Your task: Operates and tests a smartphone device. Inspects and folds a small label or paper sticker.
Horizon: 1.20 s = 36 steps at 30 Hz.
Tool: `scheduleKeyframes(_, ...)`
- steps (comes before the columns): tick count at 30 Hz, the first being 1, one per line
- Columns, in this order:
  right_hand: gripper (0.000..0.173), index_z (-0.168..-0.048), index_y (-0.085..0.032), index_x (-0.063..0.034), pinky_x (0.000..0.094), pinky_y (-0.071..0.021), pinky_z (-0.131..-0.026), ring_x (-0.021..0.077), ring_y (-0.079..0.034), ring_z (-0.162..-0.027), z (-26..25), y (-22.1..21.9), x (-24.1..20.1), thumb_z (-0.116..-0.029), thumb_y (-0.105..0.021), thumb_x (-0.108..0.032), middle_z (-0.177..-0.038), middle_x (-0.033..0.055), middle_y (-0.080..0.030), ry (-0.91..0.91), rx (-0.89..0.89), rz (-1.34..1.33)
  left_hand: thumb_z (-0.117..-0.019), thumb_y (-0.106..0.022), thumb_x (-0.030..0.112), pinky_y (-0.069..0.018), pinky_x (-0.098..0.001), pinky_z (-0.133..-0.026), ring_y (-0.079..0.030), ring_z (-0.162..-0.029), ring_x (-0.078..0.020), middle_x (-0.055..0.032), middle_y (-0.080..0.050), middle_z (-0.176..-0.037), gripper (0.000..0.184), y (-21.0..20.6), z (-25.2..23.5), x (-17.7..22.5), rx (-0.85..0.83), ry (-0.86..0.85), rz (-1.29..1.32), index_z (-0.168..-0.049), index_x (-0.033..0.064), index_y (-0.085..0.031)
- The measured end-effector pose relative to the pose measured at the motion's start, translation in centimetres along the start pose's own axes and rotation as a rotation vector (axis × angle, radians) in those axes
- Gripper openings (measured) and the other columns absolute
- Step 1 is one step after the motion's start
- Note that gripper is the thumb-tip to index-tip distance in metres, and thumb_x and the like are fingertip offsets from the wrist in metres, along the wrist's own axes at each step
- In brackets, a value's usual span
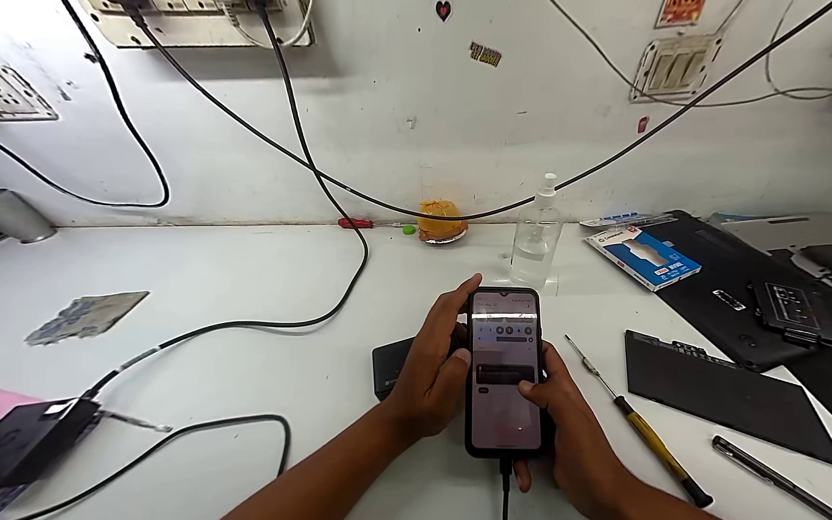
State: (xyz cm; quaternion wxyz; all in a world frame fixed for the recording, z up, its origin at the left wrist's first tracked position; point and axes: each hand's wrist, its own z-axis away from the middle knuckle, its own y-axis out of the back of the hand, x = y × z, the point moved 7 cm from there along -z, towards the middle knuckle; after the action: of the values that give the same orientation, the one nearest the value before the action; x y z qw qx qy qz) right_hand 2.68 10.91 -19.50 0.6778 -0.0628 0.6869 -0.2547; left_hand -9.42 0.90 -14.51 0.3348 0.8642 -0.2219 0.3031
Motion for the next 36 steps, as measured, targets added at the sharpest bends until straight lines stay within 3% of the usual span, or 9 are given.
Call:
scheduleKeyframes(4,0.047,-0.146,-0.036,-0.021,0.0358,-0.0558,-0.039,0.0293,-0.074,-0.077,-0.03,-0.02,-0.03,-0.0999,-0.045,-0.022,-0.114,0.0184,-0.067,0.01,-0.006,-0.005,-0.0992,-0.048,0.039,-0.0577,-0.0312,-0.086,-0.061,-0.109,-0.0122,-0.0038,-0.052,-0.139,0.072,-0.11,-0.03,0.06,0.024,0.054,-0.047,-0.164,0.0167,-0.025)
scheduleKeyframes(6,0.046,-0.146,-0.036,-0.0209,0.0353,-0.0556,-0.039,0.0288,-0.074,-0.075,-0.01,-0.04,-0.06,-0.1004,-0.045,-0.022,-0.113,0.0184,-0.067,0.013,-0.006,-0.007,-0.0976,-0.057,0.034,-0.0591,-0.0292,-0.081,-0.063,-0.101,-0.0104,-0.0032,-0.053,-0.137,0.074,-0.14,-0.06,0.08,0.039,0.076,-0.043,-0.164,0.0189,-0.026)
scheduleKeyframes(8,0.047,-0.146,-0.036,-0.0203,0.0356,-0.056,-0.04,0.0295,-0.074,-0.076,0.0,-0.03,-0.01,-0.1006,-0.045,-0.022,-0.113,0.0189,-0.067,0.014,-0.012,-0.013,-0.0982,-0.052,0.026,-0.0588,-0.0301,-0.081,-0.063,-0.102,-0.0117,-0.003,-0.052,-0.138,0.071,-0.11,-0.04,-0.01,0.035,0.073,-0.033,-0.164,0.0193,-0.026)
scheduleKeyframes(10,0.048,-0.146,-0.036,-0.02,0.0361,-0.056,-0.04,0.0298,-0.074,-0.076,0.0,-0.04,0.0,-0.0996,-0.045,-0.02,-0.114,0.0189,-0.066,0.01,-0.015,-0.011,-0.0994,-0.038,0.025,-0.0569,-0.0345,-0.093,-0.059,-0.12,-0.0165,-0.0045,-0.05,-0.147,0.066,-0.04,-0.01,-0.04,0.005,0.036,-0.018,-0.164,0.0164,-0.025)
scheduleKeyframes(12,0.05,-0.146,-0.036,-0.0199,0.0366,-0.0563,-0.04,0.03,-0.073,-0.076,0.0,-0.09,-0.03,-0.0971,-0.047,-0.015,-0.113,0.0189,-0.066,0.009,-0.019,-0.003,-0.1006,-0.032,0.026,-0.0566,-0.0364,-0.096,-0.058,-0.124,-0.0189,-0.0065,-0.049,-0.148,0.064,0.05,0.0,-0.07,0.0,0.012,0.006,-0.163,0.0137,-0.026)
scheduleKeyframes(18,0.063,-0.148,-0.033,-0.02,0.0372,-0.0569,-0.04,0.0286,-0.073,-0.075,0.06,-0.14,-0.14,-0.0908,-0.053,-0.004,-0.112,0.0167,-0.066,-0.005,0.014,0.048,-0.1022,-0.029,0.031,-0.0568,-0.0346,-0.093,-0.058,-0.122,-0.0176,-0.0063,-0.049,-0.147,0.063,0.1,0.07,-0.11,0.009,0.012,0.0,-0.163,0.0135,-0.027)
scheduleKeyframes(22,0.048,-0.147,-0.036,-0.0206,0.0364,-0.0572,-0.041,0.03,-0.074,-0.076,0.06,-0.17,-0.17,-0.103,-0.054,-0.018,-0.111,0.0187,-0.067,0.004,0.01,0.046,-0.1027,-0.028,0.033,-0.0564,-0.0354,-0.095,-0.058,-0.124,-0.0183,-0.0069,-0.049,-0.148,0.063,0.14,0.05,-0.03,0.014,0.0,0.002,-0.163,0.0119,-0.027)
scheduleKeyframes(25,0.045,-0.147,-0.036,-0.0212,0.0361,-0.0574,-0.041,0.0308,-0.074,-0.078,0.04,-0.23,-0.12,-0.1052,-0.054,-0.025,-0.113,0.0193,-0.067,0.006,-0.004,0.025,-0.1034,-0.027,0.034,-0.0562,-0.0352,-0.095,-0.058,-0.123,-0.0176,-0.0063,-0.049,-0.148,0.063,0.15,0.05,-0.06,0.018,0.001,-0.009,-0.162,0.012,-0.028)
scheduleKeyframes(36,0.066,-0.149,-0.029,-0.0189,0.038,-0.0583,-0.042,0.0298,-0.074,-0.077,0.12,-0.42,-0.14,-0.0902,-0.053,-0.002,-0.114,0.0177,-0.066,-0.017,-0.028,0.028,-0.1038,-0.026,0.035,-0.0576,-0.0333,-0.089,-0.061,-0.115,-0.0166,-0.0069,-0.051,-0.143,0.063,0.21,0.05,-0.23,0.033,0.013,0.002,-0.162,0.0126,-0.029)
